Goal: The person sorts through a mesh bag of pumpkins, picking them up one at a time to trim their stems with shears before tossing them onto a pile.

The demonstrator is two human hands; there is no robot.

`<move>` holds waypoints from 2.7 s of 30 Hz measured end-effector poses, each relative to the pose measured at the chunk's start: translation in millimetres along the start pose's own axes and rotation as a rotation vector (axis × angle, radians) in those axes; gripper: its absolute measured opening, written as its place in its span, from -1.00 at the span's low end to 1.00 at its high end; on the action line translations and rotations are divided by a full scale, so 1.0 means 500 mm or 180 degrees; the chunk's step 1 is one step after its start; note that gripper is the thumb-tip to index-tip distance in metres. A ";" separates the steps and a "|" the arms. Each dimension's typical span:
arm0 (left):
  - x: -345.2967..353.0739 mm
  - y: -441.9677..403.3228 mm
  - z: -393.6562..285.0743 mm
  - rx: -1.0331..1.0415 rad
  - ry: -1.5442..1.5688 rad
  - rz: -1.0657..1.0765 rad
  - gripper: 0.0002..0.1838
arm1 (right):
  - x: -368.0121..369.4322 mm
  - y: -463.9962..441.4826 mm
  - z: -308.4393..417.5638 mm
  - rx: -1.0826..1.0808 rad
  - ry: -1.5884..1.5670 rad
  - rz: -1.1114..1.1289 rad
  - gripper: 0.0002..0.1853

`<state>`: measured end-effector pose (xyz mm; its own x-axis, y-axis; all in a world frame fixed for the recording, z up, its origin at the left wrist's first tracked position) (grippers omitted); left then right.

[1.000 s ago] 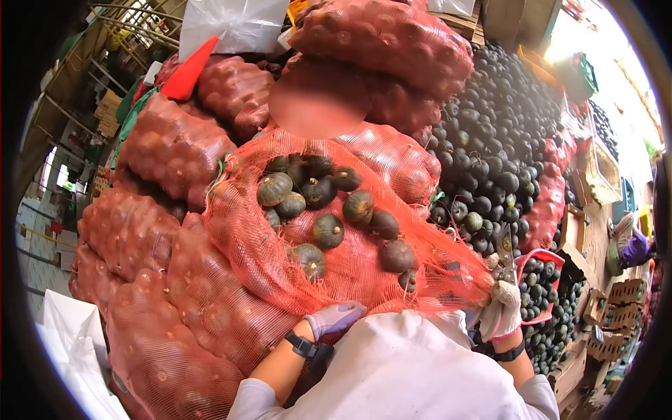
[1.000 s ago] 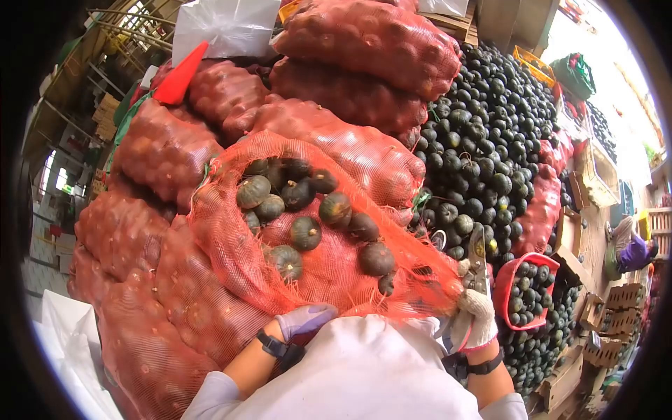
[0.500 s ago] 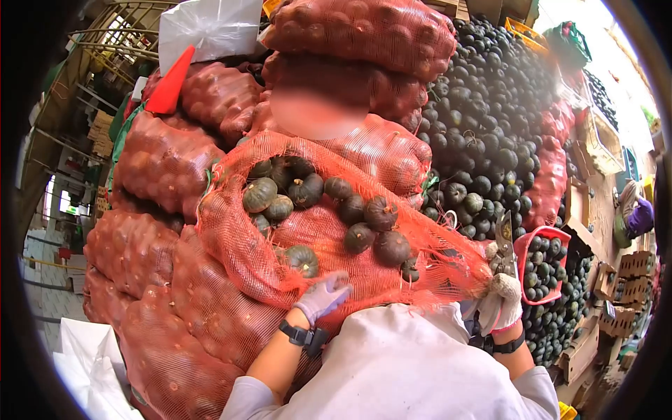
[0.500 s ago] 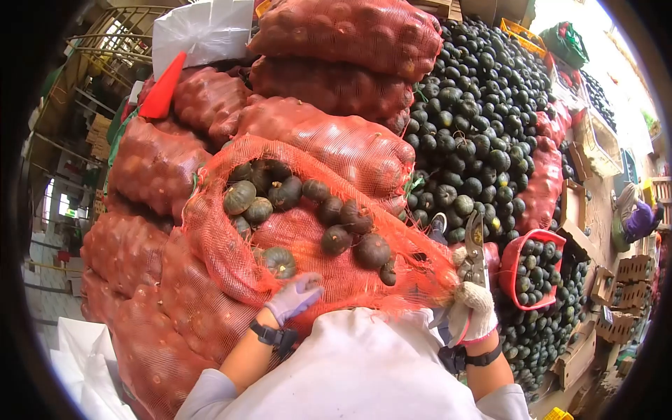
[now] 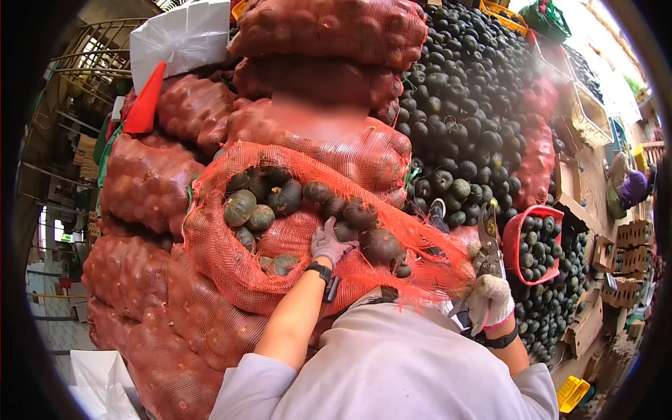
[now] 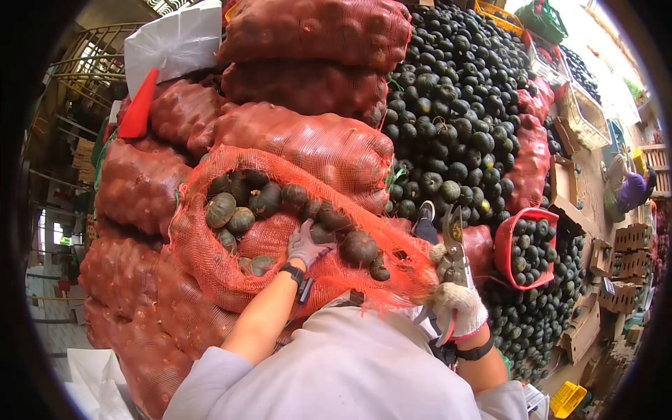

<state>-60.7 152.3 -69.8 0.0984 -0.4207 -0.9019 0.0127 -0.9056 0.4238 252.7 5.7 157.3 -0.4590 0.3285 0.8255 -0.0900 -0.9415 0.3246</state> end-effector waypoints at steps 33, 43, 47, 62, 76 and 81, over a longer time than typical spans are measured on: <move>-0.201 0.227 0.005 0.0503 0.7616 0.1292 -0.05 | -0.238 -0.100 0.142 -0.2032 0.3956 -0.1661 -0.32; -0.267 0.150 -0.155 0.1011 0.6545 0.1139 -0.08 | 0.118 -0.209 -0.111 -0.1989 0.5207 0.1726 -0.50; -0.282 0.151 -0.147 0.0994 0.5976 0.0462 -0.21 | 0.107 -0.216 -0.127 -0.1620 0.5265 0.1635 -0.55; -0.264 0.174 -0.168 0.1477 0.5803 0.1266 -0.31 | 0.118 -0.226 -0.093 -0.0989 0.3493 0.1117 -0.14; -0.287 0.099 -0.188 0.1690 0.3710 0.0972 -0.60 | 0.039 -0.228 -0.105 0.0989 0.0017 0.1354 -0.57; -0.201 0.006 -0.166 0.2750 0.1190 0.1170 -0.69 | -0.151 -0.128 0.046 -0.0452 -0.0629 0.0452 -0.58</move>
<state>12.1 196.3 28.9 0.2586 -0.7720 -0.5806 -0.7916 -0.5138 0.3307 313.6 43.0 84.9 -0.2959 0.1876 0.9366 -0.1665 -0.9756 0.1428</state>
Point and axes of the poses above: each hand's wrist, its own y-axis away from the middle knuckle, its own x-axis out of the palm, z = x × y, the point moved 3 cm from there along -y, towards the middle knuckle, and after that the axes turned 14 degrees about -y, right-handed, at the moved point
